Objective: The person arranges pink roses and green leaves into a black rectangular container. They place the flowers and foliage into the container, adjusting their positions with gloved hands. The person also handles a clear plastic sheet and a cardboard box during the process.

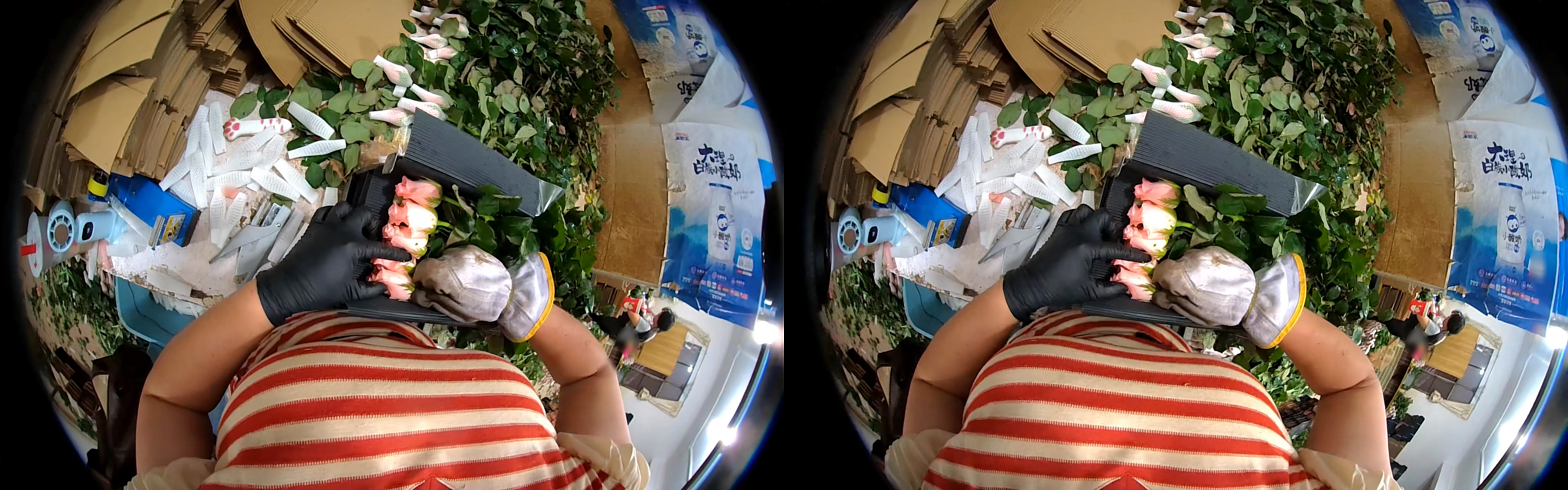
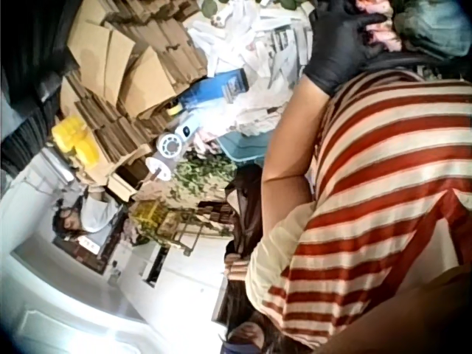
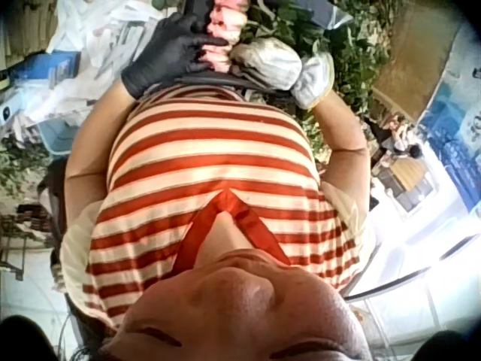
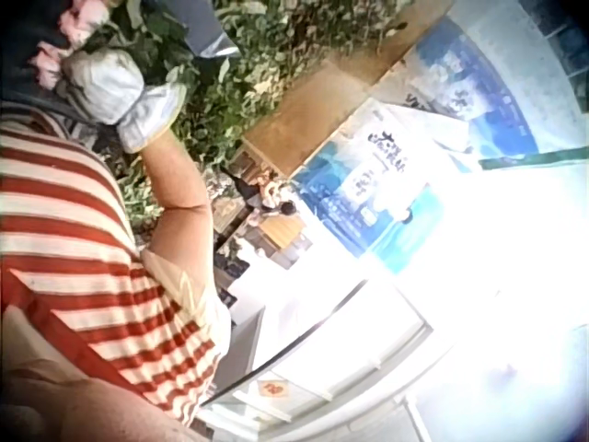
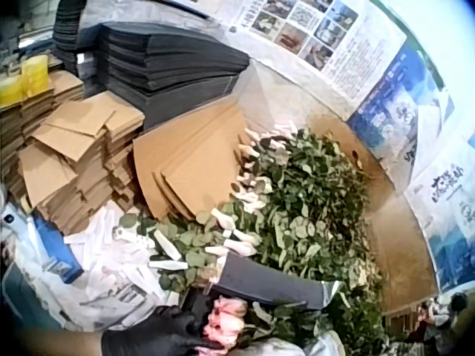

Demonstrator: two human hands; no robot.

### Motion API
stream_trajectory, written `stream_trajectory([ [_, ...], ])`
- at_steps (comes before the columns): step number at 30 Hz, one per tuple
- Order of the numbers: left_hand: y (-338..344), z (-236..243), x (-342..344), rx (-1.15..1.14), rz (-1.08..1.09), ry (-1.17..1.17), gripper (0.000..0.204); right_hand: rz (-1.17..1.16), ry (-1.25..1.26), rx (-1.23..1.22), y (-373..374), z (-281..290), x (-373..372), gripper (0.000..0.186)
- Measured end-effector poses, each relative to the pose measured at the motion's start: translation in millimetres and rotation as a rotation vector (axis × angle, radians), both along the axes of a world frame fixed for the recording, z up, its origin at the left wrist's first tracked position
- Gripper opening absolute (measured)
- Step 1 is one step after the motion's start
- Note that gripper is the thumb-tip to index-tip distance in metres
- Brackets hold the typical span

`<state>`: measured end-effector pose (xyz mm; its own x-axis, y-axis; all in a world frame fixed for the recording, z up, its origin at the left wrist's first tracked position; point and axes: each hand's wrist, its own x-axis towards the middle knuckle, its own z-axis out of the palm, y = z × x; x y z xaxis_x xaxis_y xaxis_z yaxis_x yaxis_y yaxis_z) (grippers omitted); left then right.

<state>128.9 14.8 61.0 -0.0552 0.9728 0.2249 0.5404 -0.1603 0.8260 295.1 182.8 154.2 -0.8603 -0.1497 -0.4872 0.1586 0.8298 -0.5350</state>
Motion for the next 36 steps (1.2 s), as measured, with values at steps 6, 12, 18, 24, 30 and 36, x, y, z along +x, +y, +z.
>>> stream_trajectory([
  [6, -1, -5, 3, 0.012, 0.025, -0.051, 0.044, -0.034, 0.137, 0.036, -8, 22, -6, 0.012],
  [12, -3, -13, 7, 0.058, 0.065, -0.040, 0.044, -0.175, 0.456, 0.273, -22, 23, -13, 0.016],
  [18, -3, -8, 4, 0.017, 0.020, -0.009, 0.045, -0.176, 0.462, 0.188, -7, -10, 1, 0.020],
  [24, -9, -9, 1, 0.087, 0.034, -0.215, 0.033, -0.139, 0.474, 0.219, -7, -16, -1, 0.015],
  [30, -61, -34, -2, 0.018, 0.611, -0.742, 0.026, -0.175, 0.495, 0.208, -6, -22, 6, 0.020],
  [36, -83, -27, 9, -0.023, 0.577, -0.550, 0.024, -0.191, 0.452, 0.269, -9, -15, 1, 0.018],
])
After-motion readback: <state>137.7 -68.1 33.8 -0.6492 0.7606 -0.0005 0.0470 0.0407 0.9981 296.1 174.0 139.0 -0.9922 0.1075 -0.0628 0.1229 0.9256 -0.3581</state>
